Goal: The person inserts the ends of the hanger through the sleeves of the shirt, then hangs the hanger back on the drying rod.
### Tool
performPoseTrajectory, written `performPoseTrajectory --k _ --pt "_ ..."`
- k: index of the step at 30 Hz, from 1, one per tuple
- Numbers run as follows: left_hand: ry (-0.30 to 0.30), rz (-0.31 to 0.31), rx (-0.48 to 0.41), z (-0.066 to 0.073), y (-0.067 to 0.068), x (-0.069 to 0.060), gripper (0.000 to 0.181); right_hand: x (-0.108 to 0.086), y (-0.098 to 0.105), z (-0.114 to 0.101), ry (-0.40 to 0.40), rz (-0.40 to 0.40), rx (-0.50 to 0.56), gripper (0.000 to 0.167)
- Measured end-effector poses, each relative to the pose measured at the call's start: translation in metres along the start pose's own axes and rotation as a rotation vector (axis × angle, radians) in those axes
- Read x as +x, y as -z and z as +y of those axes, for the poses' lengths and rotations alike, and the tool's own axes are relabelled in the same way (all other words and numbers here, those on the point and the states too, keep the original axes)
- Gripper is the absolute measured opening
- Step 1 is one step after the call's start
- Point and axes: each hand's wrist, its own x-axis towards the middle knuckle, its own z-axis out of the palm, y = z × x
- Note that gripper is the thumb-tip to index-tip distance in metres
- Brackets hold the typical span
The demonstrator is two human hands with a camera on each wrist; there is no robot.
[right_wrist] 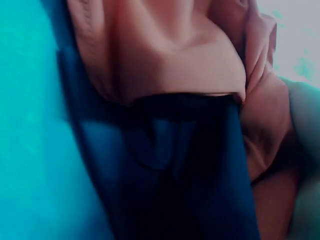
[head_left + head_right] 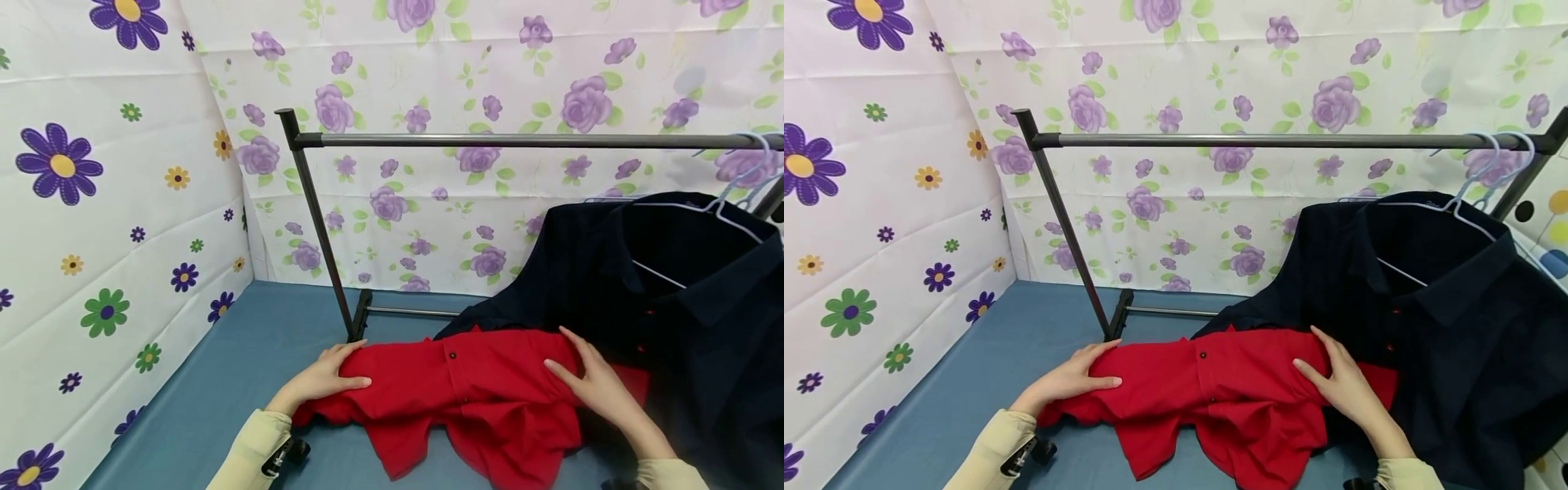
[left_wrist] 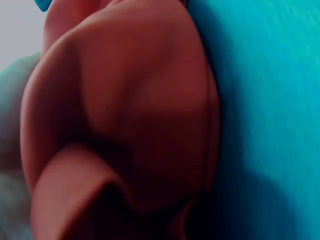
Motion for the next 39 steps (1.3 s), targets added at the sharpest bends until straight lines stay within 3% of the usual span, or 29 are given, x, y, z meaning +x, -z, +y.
performPoseTrajectory --k 4,11,18,22,28,34,39 --pt "0.019 0.021 0.023 0.002 -0.008 0.002 0.087 -0.003 -0.011 0.001 -0.048 -0.093 0.016 0.09" --pt "0.082 0.128 0.153 0.006 -0.019 0.001 0.075 -0.005 -0.021 -0.004 -0.082 -0.114 -0.032 0.083" --pt "-0.023 0.189 0.19 0.011 -0.027 -0.002 0.042 -0.004 -0.02 -0.005 -0.101 -0.161 -0.024 0.051" --pt "-0.079 0.225 0.207 0.015 -0.028 -0.003 0.026 -0.005 -0.02 -0.006 -0.051 -0.119 -0.006 0.033" --pt "-0.095 0.329 0.188 0.021 -0.023 0.002 0.017 -0.004 -0.017 -0.006 0.044 0.002 0.014 0.021" --pt "-0.136 0.428 0.124 0.033 -0.011 0.008 0.017 0.005 -0.013 -0.007 0.164 0.184 -0.031 0.026" --pt "-0.199 0.534 0.085 0.047 0.007 0.016 0.02 0.018 0.002 -0.015 0.261 0.34 0.004 0.033"
